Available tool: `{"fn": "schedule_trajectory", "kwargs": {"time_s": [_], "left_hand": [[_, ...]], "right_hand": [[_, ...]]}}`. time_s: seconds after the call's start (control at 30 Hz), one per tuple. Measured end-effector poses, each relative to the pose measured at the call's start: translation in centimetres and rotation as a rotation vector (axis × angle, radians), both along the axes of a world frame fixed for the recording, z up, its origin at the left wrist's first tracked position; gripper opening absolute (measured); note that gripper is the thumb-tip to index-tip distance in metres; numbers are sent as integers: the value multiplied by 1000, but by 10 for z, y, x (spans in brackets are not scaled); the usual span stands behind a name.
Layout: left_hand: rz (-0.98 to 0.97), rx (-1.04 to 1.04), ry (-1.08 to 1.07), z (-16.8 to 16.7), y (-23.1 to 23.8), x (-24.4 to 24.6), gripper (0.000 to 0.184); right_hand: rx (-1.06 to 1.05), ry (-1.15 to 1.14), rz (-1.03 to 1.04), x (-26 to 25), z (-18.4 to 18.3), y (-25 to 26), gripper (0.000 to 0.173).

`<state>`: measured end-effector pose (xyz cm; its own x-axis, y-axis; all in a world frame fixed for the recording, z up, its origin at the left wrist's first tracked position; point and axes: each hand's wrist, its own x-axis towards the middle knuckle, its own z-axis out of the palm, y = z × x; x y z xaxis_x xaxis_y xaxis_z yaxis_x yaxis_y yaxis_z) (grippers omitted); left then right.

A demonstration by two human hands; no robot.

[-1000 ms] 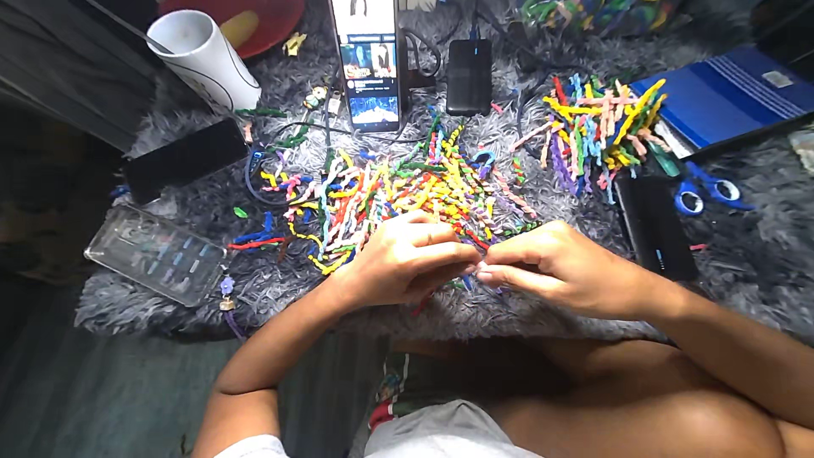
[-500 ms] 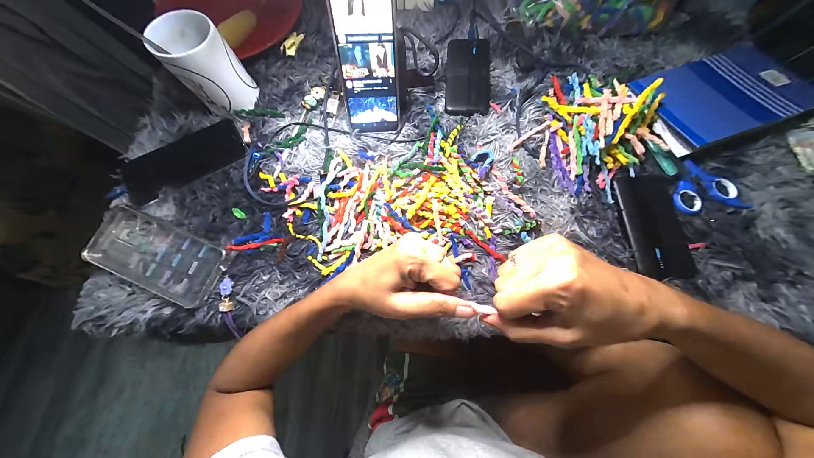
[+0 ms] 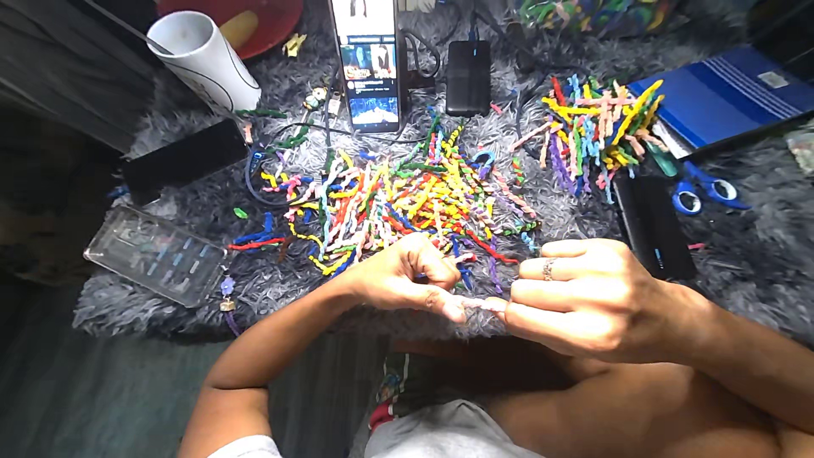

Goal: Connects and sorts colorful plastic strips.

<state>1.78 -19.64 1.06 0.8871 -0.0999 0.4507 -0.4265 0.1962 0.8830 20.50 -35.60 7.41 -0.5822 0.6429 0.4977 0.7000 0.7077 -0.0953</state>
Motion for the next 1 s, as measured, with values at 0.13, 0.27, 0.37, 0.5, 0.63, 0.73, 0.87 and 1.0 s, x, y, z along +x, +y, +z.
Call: {"fn": "schedule_trajectory", "kwargs": {"time_s": [0.13, 0.27, 0.37, 0.5, 0.63, 0.73, 0.87, 1.0], "left_hand": [[109, -100, -2, -7, 8, -5, 39], [306, -142, -19, -3, 11, -7, 41], [316, -112, -28, -2, 7, -4, 42], [319, -56, -20, -2, 4, -1, 42], [355, -14, -49, -3, 4, 0, 41], [387, -2, -25, -5, 2, 1, 41], [456, 138, -13, -4, 1, 2, 38], [630, 434, 4, -5, -4, 5, 36]], "right_hand": [[3, 20, -62, 11, 2, -3, 32], [82, 28, -314, 35, 6, -2, 38], [108, -64, -705, 63, 4, 3, 41], [-139, -70, -1282, 94, 2, 15, 50], [-316, -36, -1406, 98, 4, 17, 55], [-289, 33, -1031, 81, -6, 11, 43], [-416, 118, -623, 54, -34, 27, 30], [-447, 59, -395, 38, -64, 36, 35]]}}
